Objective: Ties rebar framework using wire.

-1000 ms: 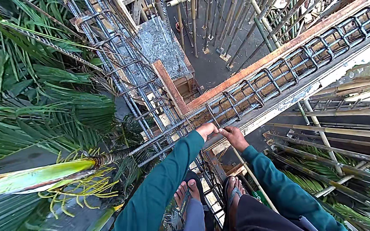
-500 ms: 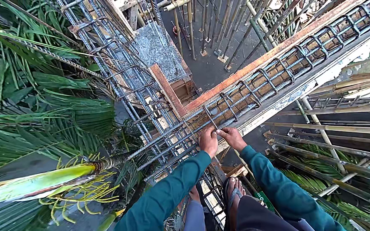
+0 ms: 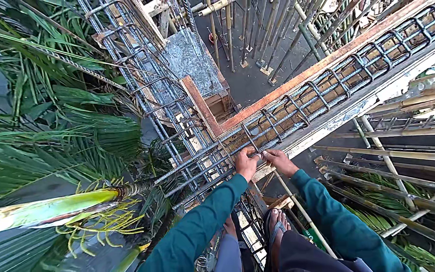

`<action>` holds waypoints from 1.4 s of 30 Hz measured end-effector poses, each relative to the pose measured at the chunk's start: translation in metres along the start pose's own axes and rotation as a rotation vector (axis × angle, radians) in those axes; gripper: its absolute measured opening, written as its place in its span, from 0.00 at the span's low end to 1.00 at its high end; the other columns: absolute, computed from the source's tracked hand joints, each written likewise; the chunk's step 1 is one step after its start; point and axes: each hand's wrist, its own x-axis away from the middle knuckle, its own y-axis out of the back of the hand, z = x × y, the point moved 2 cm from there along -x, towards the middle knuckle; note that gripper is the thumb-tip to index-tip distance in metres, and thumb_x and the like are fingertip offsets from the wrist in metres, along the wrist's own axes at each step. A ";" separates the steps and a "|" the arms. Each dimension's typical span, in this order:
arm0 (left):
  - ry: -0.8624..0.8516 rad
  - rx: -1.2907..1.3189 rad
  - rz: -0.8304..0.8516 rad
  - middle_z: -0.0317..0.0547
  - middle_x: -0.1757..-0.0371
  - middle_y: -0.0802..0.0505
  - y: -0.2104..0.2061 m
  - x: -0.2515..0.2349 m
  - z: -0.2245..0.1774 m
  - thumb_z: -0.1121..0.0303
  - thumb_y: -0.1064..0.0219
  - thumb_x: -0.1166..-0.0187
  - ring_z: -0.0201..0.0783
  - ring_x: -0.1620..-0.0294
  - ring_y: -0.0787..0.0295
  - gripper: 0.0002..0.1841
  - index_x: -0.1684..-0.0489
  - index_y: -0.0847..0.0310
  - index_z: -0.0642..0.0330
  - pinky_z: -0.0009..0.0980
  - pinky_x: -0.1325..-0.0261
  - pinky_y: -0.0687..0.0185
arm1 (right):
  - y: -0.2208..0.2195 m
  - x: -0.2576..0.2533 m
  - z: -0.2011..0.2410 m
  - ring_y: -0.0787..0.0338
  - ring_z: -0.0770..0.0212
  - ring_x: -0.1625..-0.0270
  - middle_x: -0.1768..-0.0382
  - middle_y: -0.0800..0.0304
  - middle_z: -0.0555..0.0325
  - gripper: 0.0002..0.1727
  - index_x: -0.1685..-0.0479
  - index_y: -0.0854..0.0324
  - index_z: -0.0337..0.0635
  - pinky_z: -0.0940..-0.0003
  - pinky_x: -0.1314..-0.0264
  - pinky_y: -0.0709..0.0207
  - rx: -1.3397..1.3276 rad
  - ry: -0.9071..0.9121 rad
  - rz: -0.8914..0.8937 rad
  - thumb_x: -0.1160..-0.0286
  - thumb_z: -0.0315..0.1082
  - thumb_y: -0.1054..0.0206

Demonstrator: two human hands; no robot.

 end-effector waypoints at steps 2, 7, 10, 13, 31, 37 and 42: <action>-0.008 -0.073 -0.019 0.54 0.38 0.08 -0.002 0.000 0.000 0.66 0.24 0.23 0.48 0.35 0.11 0.20 0.36 0.17 0.63 0.51 0.28 0.19 | 0.002 0.002 0.004 0.16 0.62 0.62 0.57 0.10 0.50 0.18 0.35 0.14 0.36 0.63 0.54 0.21 0.150 -0.010 -0.022 0.07 0.34 0.47; -0.055 -0.226 -0.113 0.49 0.39 0.07 -0.007 0.002 -0.002 0.61 0.27 0.19 0.46 0.34 0.13 0.18 0.37 0.16 0.60 0.52 0.25 0.24 | -0.004 0.002 0.018 0.12 0.42 0.30 0.38 0.09 0.41 0.19 0.33 0.13 0.40 0.39 0.22 0.26 0.669 0.039 -0.032 0.11 0.31 0.47; -0.133 -0.262 -0.161 0.46 0.38 0.07 -0.012 0.005 0.003 0.62 0.30 0.18 0.44 0.32 0.14 0.16 0.37 0.16 0.58 0.53 0.21 0.31 | -0.008 0.009 0.029 0.11 0.42 0.32 0.40 0.09 0.42 0.19 0.32 0.15 0.43 0.40 0.28 0.22 0.802 -0.008 -0.003 0.10 0.33 0.48; -0.185 -0.288 -0.183 0.47 0.37 0.08 -0.015 0.007 0.005 0.63 0.31 0.17 0.45 0.30 0.15 0.16 0.37 0.16 0.59 0.53 0.19 0.35 | -0.011 0.017 0.037 0.13 0.41 0.30 0.37 0.10 0.42 0.21 0.26 0.20 0.44 0.39 0.27 0.23 0.849 -0.068 0.023 0.09 0.34 0.50; -0.049 -0.172 -0.146 0.53 0.53 0.06 -0.003 0.005 -0.009 0.62 0.36 0.12 0.50 0.46 0.09 0.12 0.48 0.12 0.60 0.55 0.35 0.20 | -0.034 0.028 0.038 0.07 0.40 0.40 0.45 0.06 0.43 0.25 0.36 0.15 0.48 0.37 0.42 0.17 0.922 -0.123 -0.204 0.05 0.50 0.56; -0.418 -0.376 -0.053 0.48 0.27 0.11 -0.002 0.019 0.019 0.69 0.39 0.16 0.47 0.20 0.21 0.19 0.30 0.15 0.60 0.46 0.13 0.35 | -0.030 0.028 0.047 0.09 0.40 0.35 0.42 0.08 0.41 0.22 0.34 0.17 0.44 0.38 0.36 0.18 0.897 -0.198 -0.097 0.06 0.44 0.54; -0.579 -0.437 -0.025 0.48 0.22 0.14 0.002 0.020 0.031 0.73 0.40 0.18 0.52 0.17 0.24 0.22 0.26 0.17 0.61 0.48 0.14 0.35 | -0.032 0.050 0.052 0.09 0.43 0.37 0.45 0.08 0.40 0.22 0.37 0.16 0.38 0.43 0.31 0.21 0.720 -0.225 -0.045 0.07 0.40 0.53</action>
